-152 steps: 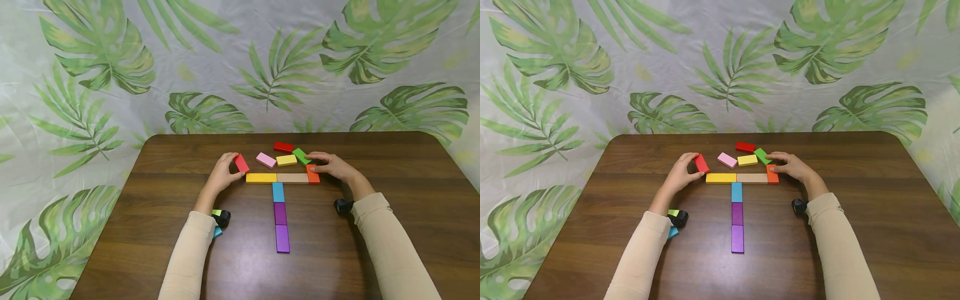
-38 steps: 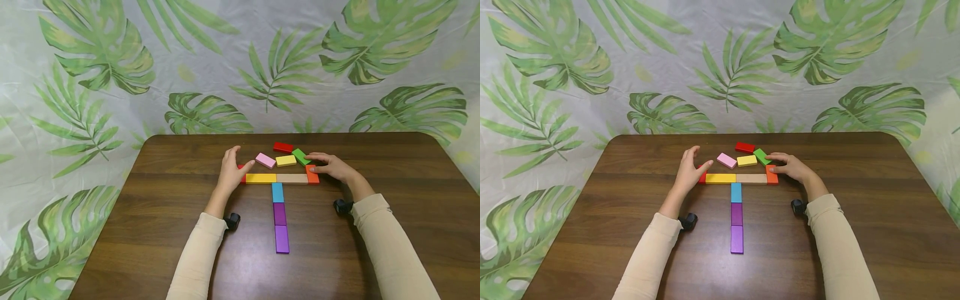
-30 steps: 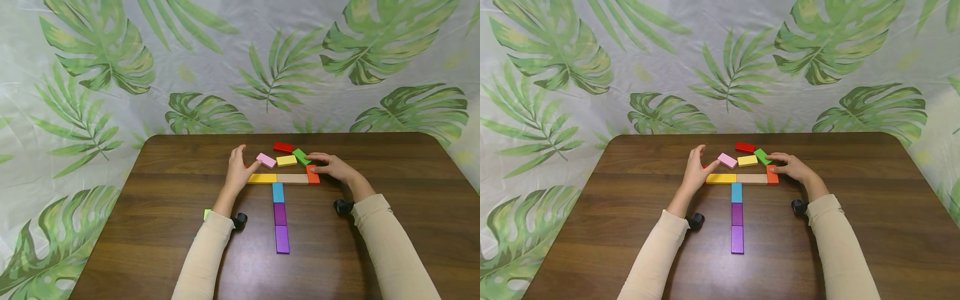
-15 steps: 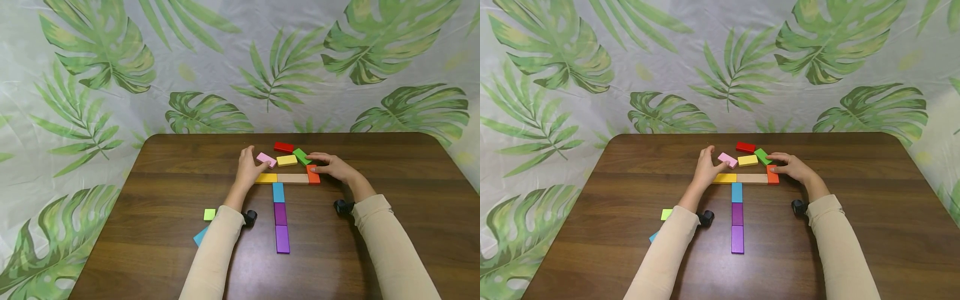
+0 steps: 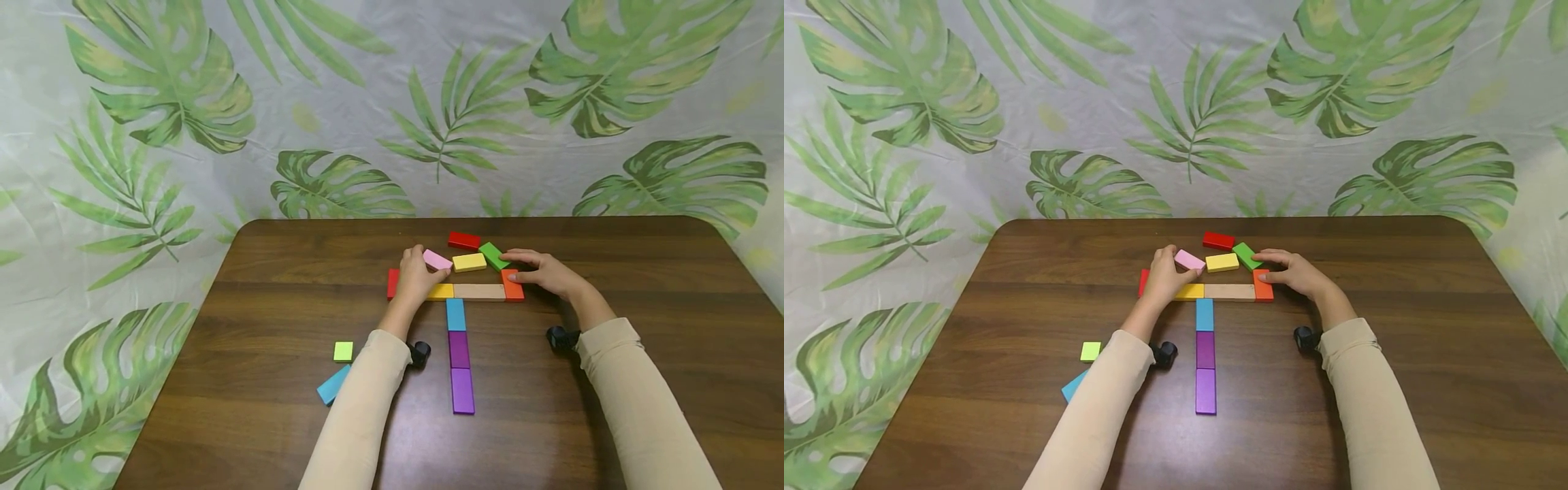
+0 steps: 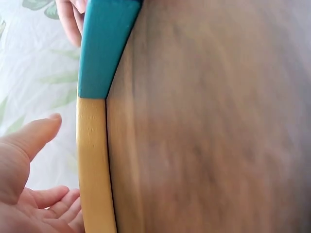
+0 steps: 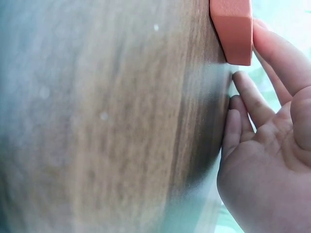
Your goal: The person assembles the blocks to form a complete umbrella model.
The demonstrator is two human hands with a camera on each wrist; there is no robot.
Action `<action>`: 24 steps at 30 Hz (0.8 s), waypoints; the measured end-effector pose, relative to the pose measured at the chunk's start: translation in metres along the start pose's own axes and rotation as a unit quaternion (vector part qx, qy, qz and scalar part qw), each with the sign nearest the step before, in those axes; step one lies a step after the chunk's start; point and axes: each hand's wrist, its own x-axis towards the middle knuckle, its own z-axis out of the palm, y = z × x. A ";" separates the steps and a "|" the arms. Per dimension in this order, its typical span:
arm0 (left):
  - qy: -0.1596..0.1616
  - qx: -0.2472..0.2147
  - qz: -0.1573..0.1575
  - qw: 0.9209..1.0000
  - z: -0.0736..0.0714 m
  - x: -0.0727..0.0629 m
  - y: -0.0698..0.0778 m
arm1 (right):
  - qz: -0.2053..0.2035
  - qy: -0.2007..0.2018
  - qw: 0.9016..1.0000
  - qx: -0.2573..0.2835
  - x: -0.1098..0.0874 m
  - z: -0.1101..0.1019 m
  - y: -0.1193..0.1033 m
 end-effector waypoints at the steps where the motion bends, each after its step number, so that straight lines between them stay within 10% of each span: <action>1: 0.000 0.003 0.000 1.000 0.001 0.000 0.000 | 0.000 -0.002 1.000 0.001 -0.002 0.000 -0.005; 24: 0.028 0.056 0.005 0.998 0.010 0.006 0.002 | -0.004 0.004 1.000 -0.003 -0.008 0.002 -0.021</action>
